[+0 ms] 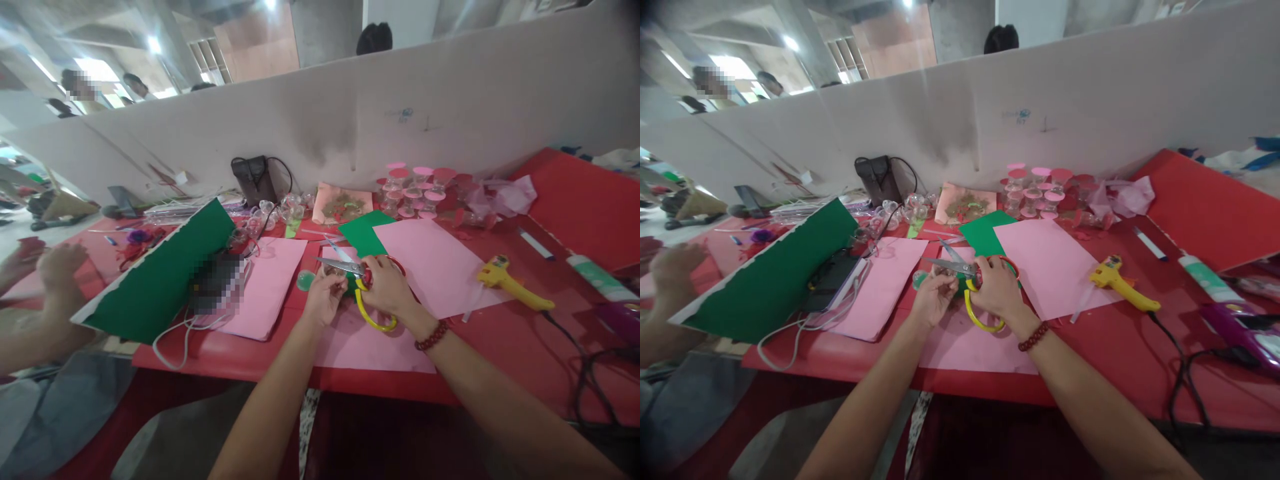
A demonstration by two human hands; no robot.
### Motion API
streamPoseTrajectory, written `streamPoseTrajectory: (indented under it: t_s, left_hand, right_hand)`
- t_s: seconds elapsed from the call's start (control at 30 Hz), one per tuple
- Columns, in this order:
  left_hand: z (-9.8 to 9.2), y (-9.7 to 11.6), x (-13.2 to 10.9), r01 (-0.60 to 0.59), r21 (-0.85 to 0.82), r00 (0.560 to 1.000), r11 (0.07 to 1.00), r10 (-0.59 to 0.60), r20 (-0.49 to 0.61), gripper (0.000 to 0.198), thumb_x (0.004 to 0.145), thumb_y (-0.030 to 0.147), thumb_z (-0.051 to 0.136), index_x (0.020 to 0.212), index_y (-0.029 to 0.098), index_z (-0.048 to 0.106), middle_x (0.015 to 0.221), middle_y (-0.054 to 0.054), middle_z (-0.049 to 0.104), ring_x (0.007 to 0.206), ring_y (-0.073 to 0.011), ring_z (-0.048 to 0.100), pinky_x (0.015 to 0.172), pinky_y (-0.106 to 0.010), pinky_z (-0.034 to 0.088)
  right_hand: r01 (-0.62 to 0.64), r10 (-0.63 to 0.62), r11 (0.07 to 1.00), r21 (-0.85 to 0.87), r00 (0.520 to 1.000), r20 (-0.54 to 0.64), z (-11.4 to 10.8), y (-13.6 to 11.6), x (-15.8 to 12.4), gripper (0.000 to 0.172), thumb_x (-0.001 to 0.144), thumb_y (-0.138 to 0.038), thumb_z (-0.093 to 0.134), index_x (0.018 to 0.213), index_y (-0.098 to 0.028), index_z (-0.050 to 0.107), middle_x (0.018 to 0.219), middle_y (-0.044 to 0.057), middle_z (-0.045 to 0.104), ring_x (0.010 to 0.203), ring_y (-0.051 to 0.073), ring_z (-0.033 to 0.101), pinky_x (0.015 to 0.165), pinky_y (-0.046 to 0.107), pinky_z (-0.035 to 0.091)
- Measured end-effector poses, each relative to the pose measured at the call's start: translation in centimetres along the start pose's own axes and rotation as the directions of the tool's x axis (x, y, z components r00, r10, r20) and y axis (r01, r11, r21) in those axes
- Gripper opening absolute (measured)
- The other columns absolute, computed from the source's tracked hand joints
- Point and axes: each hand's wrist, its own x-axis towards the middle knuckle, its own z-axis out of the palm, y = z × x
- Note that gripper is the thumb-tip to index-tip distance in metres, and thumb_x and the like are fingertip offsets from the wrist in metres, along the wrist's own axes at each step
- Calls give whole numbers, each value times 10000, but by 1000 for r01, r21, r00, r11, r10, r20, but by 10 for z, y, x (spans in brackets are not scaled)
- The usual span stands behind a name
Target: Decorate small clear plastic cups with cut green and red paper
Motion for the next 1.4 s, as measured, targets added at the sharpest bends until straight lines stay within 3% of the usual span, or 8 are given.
streamPoseTrajectory:
  t_s: [0.2,0.4,0.67,0.93,1.07,1.27,1.4]
  left_hand:
    - [-7,8,1,9,-24,1000,1000,-10,-12,347,565,64,649,856,196,514,642,71,497,523,-47,467,528,-170,369]
    - [3,4,-7,172,113,983,978,-178,37,333,536,69,613,845,169,538,641,49,521,472,-51,434,462,-191,328]
    - [-6,11,2,69,10,998,998,-69,-8,338,549,79,642,832,193,496,635,67,487,491,-47,437,471,-169,317]
    - [-4,13,-2,110,89,994,990,-112,17,269,536,92,625,699,176,429,590,72,434,455,-25,365,449,-168,252]
    - [0,10,-5,154,134,985,979,-162,53,313,526,86,602,819,163,524,658,56,517,436,-27,380,429,-180,243]
    - [-2,12,-2,72,43,997,996,-71,-29,364,544,69,678,802,193,454,670,73,541,499,-40,476,493,-167,368]
    - [-8,16,3,13,-4,994,1000,-13,-109,406,532,70,743,833,184,496,685,69,566,512,-32,502,491,-151,373]
  right_hand:
    - [24,-23,999,-32,999,23,-3,3,-8,451,740,-263,613,1184,-199,559,1109,123,586,1028,274,550,840,336,414]
    - [-27,26,1000,-16,998,-49,-3,4,1,411,738,-262,607,1143,-202,561,1088,119,590,996,271,573,785,321,426]
    - [47,-47,998,-50,999,-9,-6,11,-8,448,747,-294,613,1185,-208,570,1122,124,577,997,276,563,828,350,422]
    - [34,-34,999,-32,999,13,-5,9,-2,443,727,-247,595,1167,-208,558,1110,121,576,993,270,574,806,335,434]
    - [4,-4,1000,-5,1000,-27,-5,11,1,421,728,-248,598,1146,-203,565,1089,119,593,1006,269,575,817,331,437]
    - [18,-17,1000,10,1000,-19,-5,12,-2,453,729,-263,614,1176,-203,567,1124,123,599,1038,271,569,837,335,434]
    - [8,-9,1000,-26,1000,-18,-3,10,-7,460,742,-287,615,1190,-194,566,1132,131,589,1026,279,571,838,342,430]
